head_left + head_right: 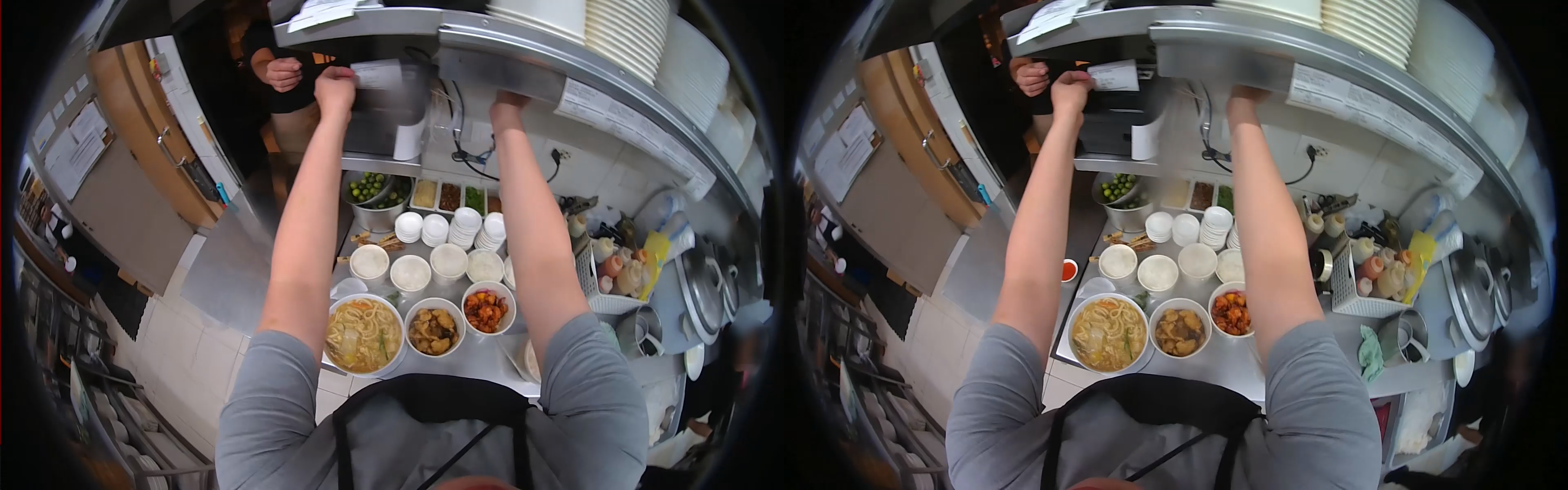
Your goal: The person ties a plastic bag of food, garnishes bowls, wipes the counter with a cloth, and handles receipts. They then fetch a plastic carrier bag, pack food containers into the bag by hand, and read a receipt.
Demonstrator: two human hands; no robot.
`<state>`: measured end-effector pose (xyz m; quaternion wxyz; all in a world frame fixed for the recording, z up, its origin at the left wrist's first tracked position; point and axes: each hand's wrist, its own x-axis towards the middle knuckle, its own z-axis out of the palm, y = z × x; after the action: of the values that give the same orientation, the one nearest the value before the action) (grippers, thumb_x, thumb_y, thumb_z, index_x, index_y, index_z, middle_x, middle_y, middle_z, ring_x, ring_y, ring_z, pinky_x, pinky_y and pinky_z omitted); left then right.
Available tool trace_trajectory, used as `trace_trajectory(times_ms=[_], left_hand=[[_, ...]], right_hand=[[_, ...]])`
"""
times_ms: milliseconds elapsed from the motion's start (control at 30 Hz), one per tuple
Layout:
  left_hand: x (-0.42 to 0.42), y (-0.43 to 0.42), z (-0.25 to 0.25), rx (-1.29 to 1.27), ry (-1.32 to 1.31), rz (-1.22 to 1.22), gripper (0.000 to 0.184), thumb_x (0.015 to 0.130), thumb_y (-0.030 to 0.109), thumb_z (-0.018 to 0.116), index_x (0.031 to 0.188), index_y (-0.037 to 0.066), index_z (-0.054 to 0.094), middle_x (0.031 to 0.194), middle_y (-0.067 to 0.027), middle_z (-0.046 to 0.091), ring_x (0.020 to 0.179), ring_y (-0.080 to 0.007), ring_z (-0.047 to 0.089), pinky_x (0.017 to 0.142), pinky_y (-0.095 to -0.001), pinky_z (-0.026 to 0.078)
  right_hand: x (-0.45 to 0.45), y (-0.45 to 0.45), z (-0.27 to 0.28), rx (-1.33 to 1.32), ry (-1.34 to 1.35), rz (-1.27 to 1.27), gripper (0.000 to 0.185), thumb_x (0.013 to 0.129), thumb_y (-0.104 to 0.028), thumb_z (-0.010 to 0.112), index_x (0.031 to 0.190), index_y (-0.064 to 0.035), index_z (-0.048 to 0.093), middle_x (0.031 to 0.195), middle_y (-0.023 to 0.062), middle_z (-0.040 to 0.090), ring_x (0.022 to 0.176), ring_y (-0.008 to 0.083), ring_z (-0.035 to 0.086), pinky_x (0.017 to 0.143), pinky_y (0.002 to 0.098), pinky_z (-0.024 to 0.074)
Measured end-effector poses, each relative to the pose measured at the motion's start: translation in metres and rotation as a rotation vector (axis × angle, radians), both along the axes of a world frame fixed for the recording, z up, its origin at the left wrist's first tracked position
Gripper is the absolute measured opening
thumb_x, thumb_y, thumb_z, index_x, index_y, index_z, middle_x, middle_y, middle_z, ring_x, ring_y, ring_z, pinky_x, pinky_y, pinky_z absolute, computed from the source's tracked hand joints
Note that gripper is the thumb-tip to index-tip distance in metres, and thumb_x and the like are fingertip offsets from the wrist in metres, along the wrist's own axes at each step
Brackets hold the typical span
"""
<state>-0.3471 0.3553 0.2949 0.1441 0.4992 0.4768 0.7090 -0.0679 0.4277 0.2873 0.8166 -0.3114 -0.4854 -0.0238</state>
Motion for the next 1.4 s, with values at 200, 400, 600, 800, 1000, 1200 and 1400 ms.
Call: trace_trajectory(times_ms=[200, 400, 600, 800, 1000, 1200, 1400], left_hand=[[0.023, -0.043, -0.013, 0.294, 0.139, 0.249, 0.013, 0.075, 0.012, 0.058, 0.084, 0.003, 0.062, 0.079, -0.0106, 0.061, 0.075, -0.0175, 0.058, 0.071, -0.0262, 0.043], [0.173, -0.151, -0.085, -0.040, 0.055, -0.678, 0.039, 0.085, 0.038, 0.048, 0.096, 0.001, 0.057, 0.090, -0.0098, 0.060, 0.081, -0.0140, 0.055, 0.072, -0.0264, 0.042], [0.271, -0.191, -0.085, -0.543, -0.713, -1.784, 0.090, 0.070, 0.072, 0.032, 0.109, -0.008, 0.045, 0.107, -0.0194, 0.053, 0.099, -0.0279, 0.053, 0.086, -0.0381, 0.041], [0.294, -0.150, -0.066, -0.271, -0.561, -1.338, 0.038, 0.084, 0.021, 0.047, 0.113, -0.002, 0.045, 0.104, -0.0155, 0.054, 0.102, -0.0287, 0.050, 0.091, -0.0414, 0.038], [0.280, -0.199, -0.035, -0.336, -0.724, -1.589, 0.025, 0.079, 0.015, 0.052, 0.101, 0.003, 0.053, 0.096, -0.0106, 0.058, 0.086, -0.0215, 0.058, 0.075, -0.0338, 0.048], [0.282, -0.224, -0.079, -0.333, -0.744, -1.610, 0.024, 0.081, 0.018, 0.051, 0.097, 0.001, 0.048, 0.075, -0.0064, 0.046, 0.067, -0.0180, 0.044, 0.065, -0.0279, 0.041], [0.318, -0.269, -0.118, -0.624, -0.960, -1.589, 0.021, 0.081, 0.019, 0.053, 0.094, 0.004, 0.047, 0.069, -0.0031, 0.045, 0.063, -0.0133, 0.044, 0.058, -0.0238, 0.039]], right_hand=[[0.094, -0.133, -0.042, -0.317, 0.387, 0.396, 0.020, 0.076, -0.005, 0.054, 0.095, -0.0043, 0.049, 0.076, 0.0012, 0.052, 0.064, 0.0079, 0.047, 0.054, 0.0237, 0.0371], [0.115, -0.217, -0.051, -0.428, 0.401, 0.473, 0.030, 0.072, -0.001, 0.056, 0.102, -0.0015, 0.051, 0.078, 0.0056, 0.054, 0.068, 0.0110, 0.050, 0.059, 0.0233, 0.0397], [0.146, -0.308, -0.026, -0.792, 0.002, 0.874, 0.020, 0.077, 0.002, 0.052, 0.094, -0.0007, 0.060, 0.091, 0.0055, 0.057, 0.080, 0.0114, 0.055, 0.070, 0.0241, 0.0449], [0.188, -0.328, -0.048, -0.797, -0.721, 0.291, 0.022, 0.072, 0.006, 0.052, 0.090, -0.0009, 0.063, 0.082, 0.0073, 0.058, 0.078, 0.0142, 0.056, 0.068, 0.0238, 0.0421], [0.293, -0.326, -0.025, -0.277, -0.500, -0.103, 0.028, 0.077, 0.006, 0.045, 0.097, -0.0035, 0.061, 0.092, 0.0093, 0.061, 0.085, 0.0160, 0.056, 0.076, 0.0228, 0.0406], [0.406, -0.329, 0.012, -0.362, -0.092, 0.003, 0.027, 0.076, 0.001, 0.051, 0.101, -0.0020, 0.060, 0.098, 0.0067, 0.058, 0.084, 0.0099, 0.050, 0.076, 0.0202, 0.0379], [0.445, -0.312, 0.049, -0.278, -0.173, -0.026, 0.026, 0.075, -0.001, 0.053, 0.101, -0.0024, 0.060, 0.091, 0.0033, 0.058, 0.078, 0.0076, 0.050, 0.070, 0.0184, 0.0381]])
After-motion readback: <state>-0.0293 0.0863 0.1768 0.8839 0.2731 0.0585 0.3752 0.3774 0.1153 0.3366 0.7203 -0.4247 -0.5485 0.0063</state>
